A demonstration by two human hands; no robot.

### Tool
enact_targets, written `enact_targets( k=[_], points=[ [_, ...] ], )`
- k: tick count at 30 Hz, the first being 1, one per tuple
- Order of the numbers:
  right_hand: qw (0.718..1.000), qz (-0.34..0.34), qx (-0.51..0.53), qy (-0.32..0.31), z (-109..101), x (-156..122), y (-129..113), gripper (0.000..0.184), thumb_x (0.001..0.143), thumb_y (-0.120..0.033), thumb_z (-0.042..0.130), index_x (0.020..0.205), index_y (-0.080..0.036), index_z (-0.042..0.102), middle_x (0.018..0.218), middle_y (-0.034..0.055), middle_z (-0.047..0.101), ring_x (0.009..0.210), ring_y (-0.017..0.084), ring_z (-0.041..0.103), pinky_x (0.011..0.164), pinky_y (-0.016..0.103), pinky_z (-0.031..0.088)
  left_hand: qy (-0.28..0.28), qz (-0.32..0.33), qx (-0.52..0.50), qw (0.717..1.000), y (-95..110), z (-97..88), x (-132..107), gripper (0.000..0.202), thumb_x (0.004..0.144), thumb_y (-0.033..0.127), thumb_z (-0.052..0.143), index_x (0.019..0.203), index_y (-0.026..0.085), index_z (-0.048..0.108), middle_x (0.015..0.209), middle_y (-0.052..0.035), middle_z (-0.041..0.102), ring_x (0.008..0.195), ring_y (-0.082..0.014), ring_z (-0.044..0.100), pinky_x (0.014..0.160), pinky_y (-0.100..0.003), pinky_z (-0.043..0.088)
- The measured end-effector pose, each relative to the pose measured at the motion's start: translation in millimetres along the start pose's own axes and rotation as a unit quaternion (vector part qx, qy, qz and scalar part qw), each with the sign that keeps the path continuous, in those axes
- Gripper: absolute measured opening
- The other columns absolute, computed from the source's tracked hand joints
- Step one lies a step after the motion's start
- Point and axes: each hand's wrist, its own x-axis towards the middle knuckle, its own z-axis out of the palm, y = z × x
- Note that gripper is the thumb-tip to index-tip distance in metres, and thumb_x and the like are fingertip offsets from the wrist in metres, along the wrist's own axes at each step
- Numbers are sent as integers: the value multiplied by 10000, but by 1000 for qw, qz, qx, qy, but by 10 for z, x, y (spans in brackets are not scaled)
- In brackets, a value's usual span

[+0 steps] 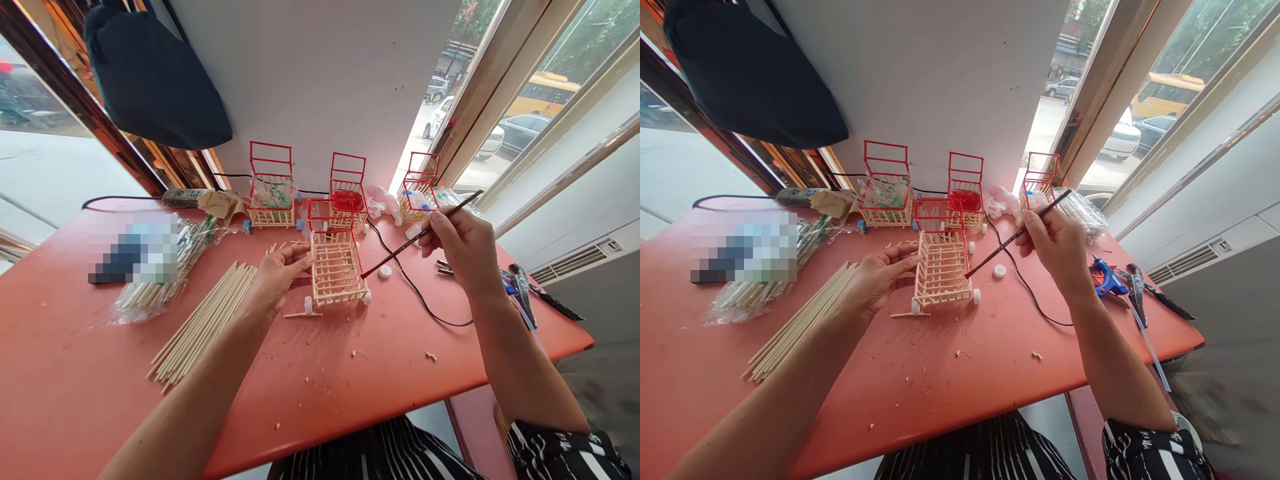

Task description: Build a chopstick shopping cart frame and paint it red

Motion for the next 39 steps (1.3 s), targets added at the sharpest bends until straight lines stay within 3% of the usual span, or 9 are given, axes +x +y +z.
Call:
enact_targets(
  k=[12, 20, 30, 39],
  points=[
    [988, 87, 128, 25, 17, 211, 661, 479, 804, -641, 783, 734, -200, 611, 554, -26, 632, 425, 89, 589, 434, 206, 517, 1, 4, 8, 1000, -12, -11, 4, 545, 568, 331, 960, 1035, 133, 760, 900, -51, 764, 648, -140, 689, 647, -315, 629],
    [981, 95, 164, -34, 71, 179, 696, 464, 797, -644, 786, 744, -206, 640, 556, -29, 621, 428, 94, 552, 418, 220, 462, 13, -2, 14, 1000, -4, -5, 3, 564, 545, 320, 966, 1038, 144, 755, 842, -31, 753, 656, -145, 696, 630, -294, 624],
    [981, 82, 177, -4, 116, 181, 752, 492, 829, -699, 720, 762, -229, 590, 557, -42, 586, 448, 103, 545, 430, 232, 435, 31, -7, -2, 1000, -1, 27, -4, 537, 518, 284, 971, 990, 134, 763, 788, -22, 740, 649, -152, 699, 579, -272, 620],
    [974, 93, 202, -38, 119, 138, 786, 511, 835, -708, 727, 781, -215, 605, 582, -32, 610, 452, 91, 538, 427, 225, 470, 40, -12, 20, 999, -4, 13, -10, 535, 533, 316, 973, 1003, 160, 771, 954, -71, 803, 668, -143, 712, 607, -263, 621]
  ],
)
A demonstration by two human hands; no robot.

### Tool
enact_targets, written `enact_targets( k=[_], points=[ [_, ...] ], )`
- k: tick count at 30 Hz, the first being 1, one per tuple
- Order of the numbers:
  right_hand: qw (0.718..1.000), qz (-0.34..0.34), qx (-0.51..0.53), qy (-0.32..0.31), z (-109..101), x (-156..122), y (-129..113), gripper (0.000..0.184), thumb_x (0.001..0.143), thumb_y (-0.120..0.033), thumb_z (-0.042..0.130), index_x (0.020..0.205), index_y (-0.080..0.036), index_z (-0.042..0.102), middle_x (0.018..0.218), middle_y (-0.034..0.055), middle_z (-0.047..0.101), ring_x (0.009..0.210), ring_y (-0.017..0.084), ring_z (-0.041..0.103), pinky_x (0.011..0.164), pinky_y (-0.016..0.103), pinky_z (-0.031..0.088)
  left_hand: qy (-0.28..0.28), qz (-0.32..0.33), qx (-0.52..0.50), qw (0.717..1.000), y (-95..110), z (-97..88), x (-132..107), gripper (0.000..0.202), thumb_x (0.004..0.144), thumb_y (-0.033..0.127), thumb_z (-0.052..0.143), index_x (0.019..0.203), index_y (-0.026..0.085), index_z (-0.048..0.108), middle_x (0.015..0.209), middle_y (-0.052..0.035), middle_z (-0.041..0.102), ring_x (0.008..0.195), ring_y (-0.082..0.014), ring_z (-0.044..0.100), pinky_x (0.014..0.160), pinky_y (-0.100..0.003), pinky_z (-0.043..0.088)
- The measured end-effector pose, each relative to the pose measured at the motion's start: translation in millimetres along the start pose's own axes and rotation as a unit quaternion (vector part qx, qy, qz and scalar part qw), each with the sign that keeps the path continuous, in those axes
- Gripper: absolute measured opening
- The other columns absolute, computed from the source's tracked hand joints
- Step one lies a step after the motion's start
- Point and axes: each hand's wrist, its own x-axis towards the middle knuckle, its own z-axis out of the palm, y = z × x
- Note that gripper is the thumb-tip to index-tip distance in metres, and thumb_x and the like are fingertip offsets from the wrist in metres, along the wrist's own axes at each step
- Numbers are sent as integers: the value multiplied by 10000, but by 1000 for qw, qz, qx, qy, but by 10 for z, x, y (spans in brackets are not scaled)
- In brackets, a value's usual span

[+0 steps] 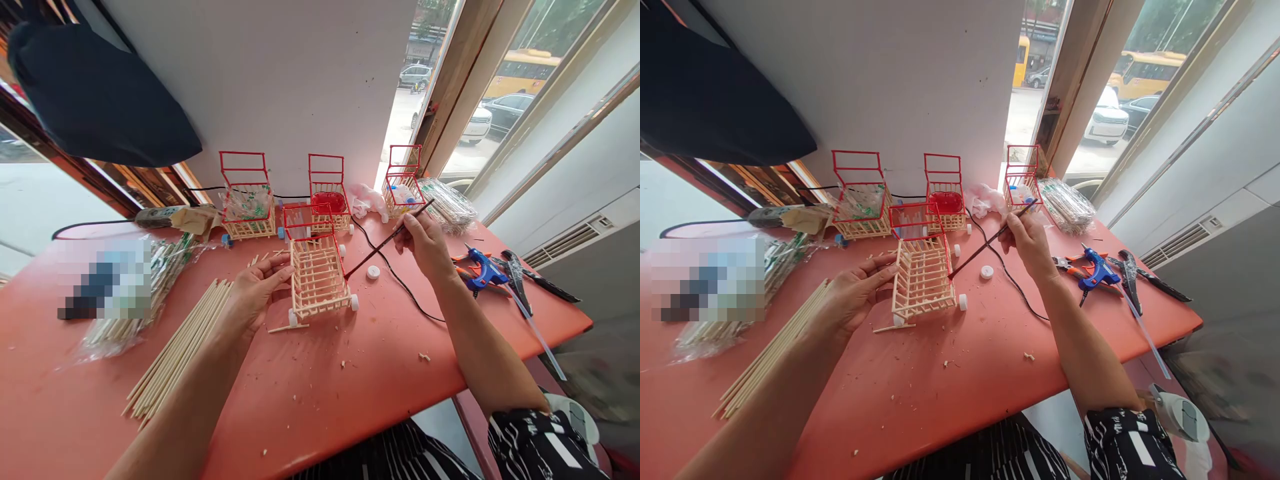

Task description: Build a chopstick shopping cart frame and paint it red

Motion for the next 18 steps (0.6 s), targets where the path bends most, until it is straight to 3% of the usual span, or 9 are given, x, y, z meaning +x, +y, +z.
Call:
enact_targets(
  k=[9, 18],
  points=[
    [999, -29, 17, 30, 18, 17, 87, 494, 883, -691, 705, 820, -208, 621, 607, -36, 609, 496, 87, 576, 467, 211, 497, -4, -7, -13, 1000, 9, 18, -11, 544, 521, 304, 979, 1001, 149, 775, 926, -64, 807, 678, -153, 729, 615, -260, 622],
    [997, -46, 41, 50, 16, 0, 149, 529, 831, -734, 728, 813, -224, 589, 661, -18, 647, 584, 122, 644, 508, 240, 554, 9, -21, -16, 1000, 40, 42, -21, 552, 474, 261, 991, 972, 149, 782, 880, -50, 805, 644, -135, 707, 577, -241, 619]
  ],
)
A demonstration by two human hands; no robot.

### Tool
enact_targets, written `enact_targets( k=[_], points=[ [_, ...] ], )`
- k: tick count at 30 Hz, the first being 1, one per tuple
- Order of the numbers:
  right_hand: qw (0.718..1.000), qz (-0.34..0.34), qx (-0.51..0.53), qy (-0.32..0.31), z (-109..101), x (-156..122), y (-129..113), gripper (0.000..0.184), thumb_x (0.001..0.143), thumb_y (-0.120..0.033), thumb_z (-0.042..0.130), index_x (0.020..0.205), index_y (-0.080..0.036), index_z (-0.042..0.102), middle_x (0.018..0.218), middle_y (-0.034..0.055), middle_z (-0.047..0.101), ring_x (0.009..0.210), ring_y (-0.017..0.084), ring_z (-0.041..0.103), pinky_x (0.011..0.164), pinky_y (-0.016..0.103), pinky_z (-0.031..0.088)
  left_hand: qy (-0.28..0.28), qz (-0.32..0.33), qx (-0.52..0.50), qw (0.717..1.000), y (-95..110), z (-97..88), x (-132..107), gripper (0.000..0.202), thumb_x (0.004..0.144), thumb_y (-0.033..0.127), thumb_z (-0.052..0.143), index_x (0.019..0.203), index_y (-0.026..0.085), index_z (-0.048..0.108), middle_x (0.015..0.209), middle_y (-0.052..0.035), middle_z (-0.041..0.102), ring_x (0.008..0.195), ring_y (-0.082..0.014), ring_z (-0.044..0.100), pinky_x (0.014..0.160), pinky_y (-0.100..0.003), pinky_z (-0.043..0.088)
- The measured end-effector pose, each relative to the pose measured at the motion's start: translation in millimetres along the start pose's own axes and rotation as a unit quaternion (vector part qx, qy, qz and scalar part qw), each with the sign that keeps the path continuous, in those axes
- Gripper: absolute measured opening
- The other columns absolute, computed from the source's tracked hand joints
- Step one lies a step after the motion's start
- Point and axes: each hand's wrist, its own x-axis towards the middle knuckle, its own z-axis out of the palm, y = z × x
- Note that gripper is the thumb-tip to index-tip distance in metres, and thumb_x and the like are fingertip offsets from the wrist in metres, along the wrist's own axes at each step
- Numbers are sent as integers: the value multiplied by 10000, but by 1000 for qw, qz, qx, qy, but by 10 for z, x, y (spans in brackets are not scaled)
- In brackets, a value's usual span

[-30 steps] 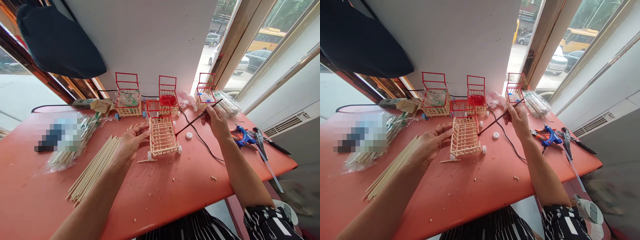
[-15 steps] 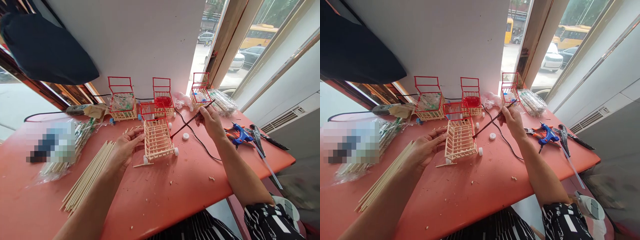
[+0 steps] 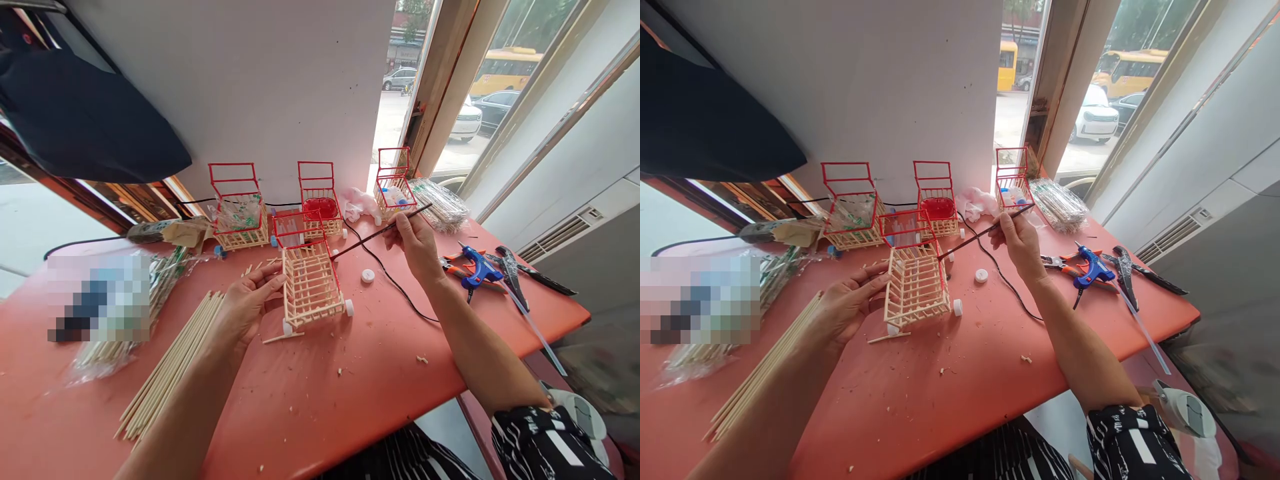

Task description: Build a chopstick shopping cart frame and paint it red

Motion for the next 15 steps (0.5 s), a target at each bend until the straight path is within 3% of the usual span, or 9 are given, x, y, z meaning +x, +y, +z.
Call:
enact_targets(
  k=[8, 15],
  points=[
    [1000, -19, 9, 16, 7, -25, 25, 526, 831, -719, 740, 818, -221, 570, 685, -18, 658, 597, 122, 650, 533, 248, 569, -4, -4, 1, 1000, -35, -45, 31, 578, 488, 264, 1001, 1012, 154, 786, 899, -55, 814, 639, -137, 722, 581, -239, 628],
    [999, -1, 36, -5, -109, -54, -97, 457, 862, -625, 764, 765, -208, 604, 591, -42, 595, 459, 86, 548, 421, 207, 457, -9, 6, 10, 1000, -56, -56, 53, 557, 516, 279, 991, 1017, 154, 783, 914, -62, 817, 670, -140, 727, 604, -242, 637]
  ],
)
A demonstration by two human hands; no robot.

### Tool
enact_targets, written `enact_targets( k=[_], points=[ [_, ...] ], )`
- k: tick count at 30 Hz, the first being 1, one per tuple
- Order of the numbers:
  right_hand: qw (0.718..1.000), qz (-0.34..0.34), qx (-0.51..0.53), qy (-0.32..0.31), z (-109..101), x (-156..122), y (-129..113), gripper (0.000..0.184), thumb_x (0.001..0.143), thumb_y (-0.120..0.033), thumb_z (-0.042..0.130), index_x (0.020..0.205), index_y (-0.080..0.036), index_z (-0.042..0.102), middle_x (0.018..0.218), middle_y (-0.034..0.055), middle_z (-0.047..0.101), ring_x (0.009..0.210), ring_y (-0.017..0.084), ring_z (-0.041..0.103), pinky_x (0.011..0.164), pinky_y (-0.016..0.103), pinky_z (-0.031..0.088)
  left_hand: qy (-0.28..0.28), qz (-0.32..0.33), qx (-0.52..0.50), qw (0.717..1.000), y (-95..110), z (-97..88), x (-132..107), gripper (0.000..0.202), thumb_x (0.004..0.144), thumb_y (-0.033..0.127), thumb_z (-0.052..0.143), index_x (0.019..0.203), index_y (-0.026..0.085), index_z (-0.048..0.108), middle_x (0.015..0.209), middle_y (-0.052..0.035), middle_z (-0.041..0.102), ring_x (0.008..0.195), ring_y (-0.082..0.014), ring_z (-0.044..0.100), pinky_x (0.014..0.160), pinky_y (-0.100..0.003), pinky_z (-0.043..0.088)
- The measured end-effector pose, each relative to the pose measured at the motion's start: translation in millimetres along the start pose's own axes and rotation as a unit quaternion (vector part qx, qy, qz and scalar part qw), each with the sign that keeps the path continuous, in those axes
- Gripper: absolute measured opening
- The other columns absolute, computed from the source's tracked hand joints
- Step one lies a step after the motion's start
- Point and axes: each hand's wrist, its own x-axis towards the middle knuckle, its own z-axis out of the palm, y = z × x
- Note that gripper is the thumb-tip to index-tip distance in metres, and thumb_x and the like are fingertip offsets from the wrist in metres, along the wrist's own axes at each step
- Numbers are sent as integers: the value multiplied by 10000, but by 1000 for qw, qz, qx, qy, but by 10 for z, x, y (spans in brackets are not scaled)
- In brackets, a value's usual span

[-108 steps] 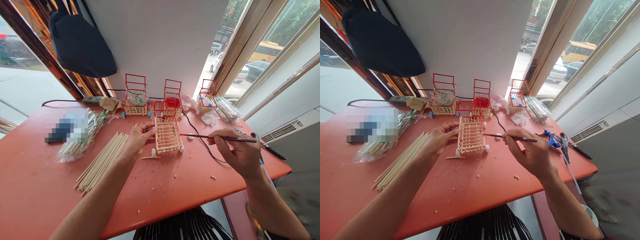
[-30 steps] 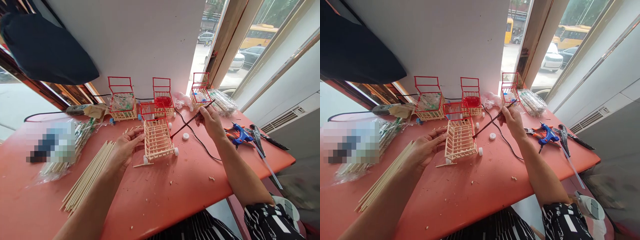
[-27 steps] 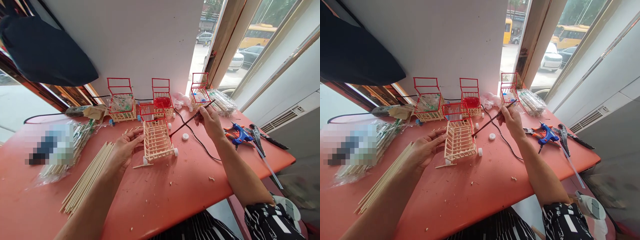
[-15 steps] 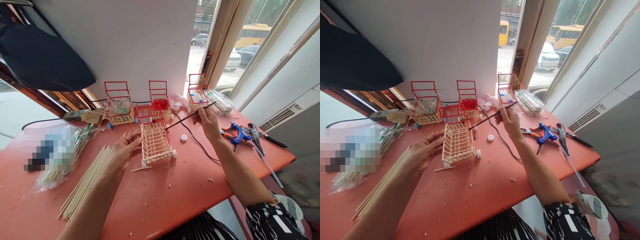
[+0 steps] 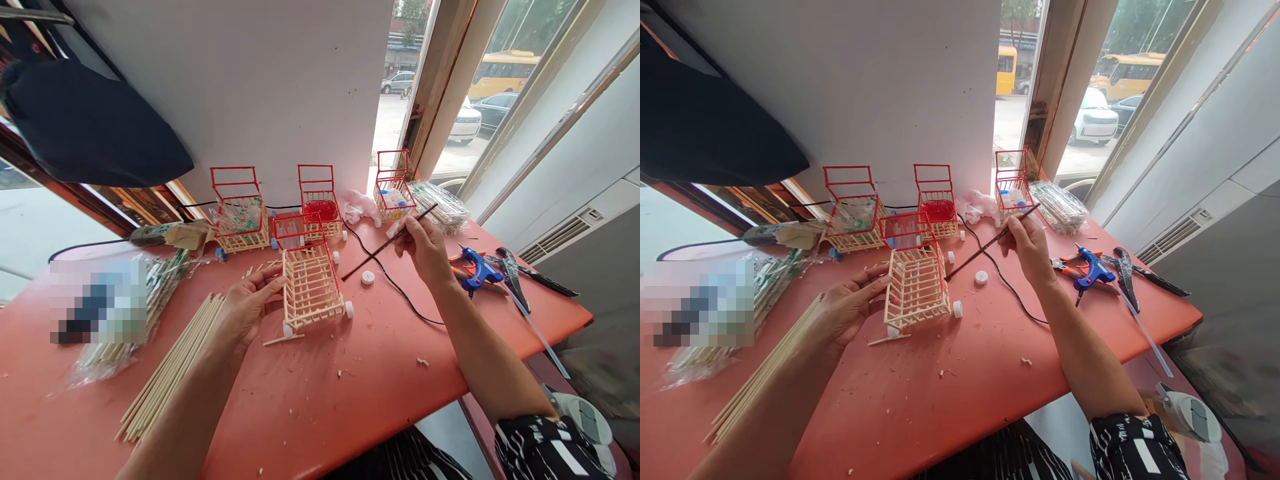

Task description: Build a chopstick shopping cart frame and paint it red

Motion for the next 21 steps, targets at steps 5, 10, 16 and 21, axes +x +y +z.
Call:
enact_targets(
  k=[5, 10, 16, 21],
  points=[
    [999, 32, -11, -29, 23, -50, -91, 449, 865, -606, 761, 744, -200, 613, 562, -40, 590, 414, 77, 512, 380, 199, 421, 5, 2, -1, 1000, 2, 8, -3, 591, 486, 297, 1007, 1016, 155, 788, 907, -56, 815, 674, -137, 724, 605, -235, 632],
    [997, 48, -42, -45, 114, -100, -96, 476, 868, -646, 742, 755, -198, 623, 556, -36, 597, 425, 76, 523, 393, 197, 447, 3, 5, 1, 1000, 13, 11, -22, 606, 480, 326, 1013, 1018, 156, 791, 929, -70, 818, 699, -154, 735, 610, -249, 635],
    [997, 32, -67, -19, 108, -104, -91, 504, 853, -677, 743, 770, -195, 624, 571, -29, 619, 433, 78, 548, 408, 197, 459, 8, 4, -1, 1000, 27, 24, -32, 598, 452, 293, 1016, 988, 159, 786, 893, -56, 815, 666, -150, 730, 602, -249, 631],
    [997, 46, -46, -27, 102, -103, -89, 518, 824, -688, 766, 772, -191, 628, 559, -34, 621, 425, 77, 540, 399, 193, 458, 4, 8, 4, 1000, 16, 23, -21, 602, 468, 298, 1006, 1007, 153, 782, 926, -66, 817, 676, -152, 731, 619, -258, 636]
  ],
)
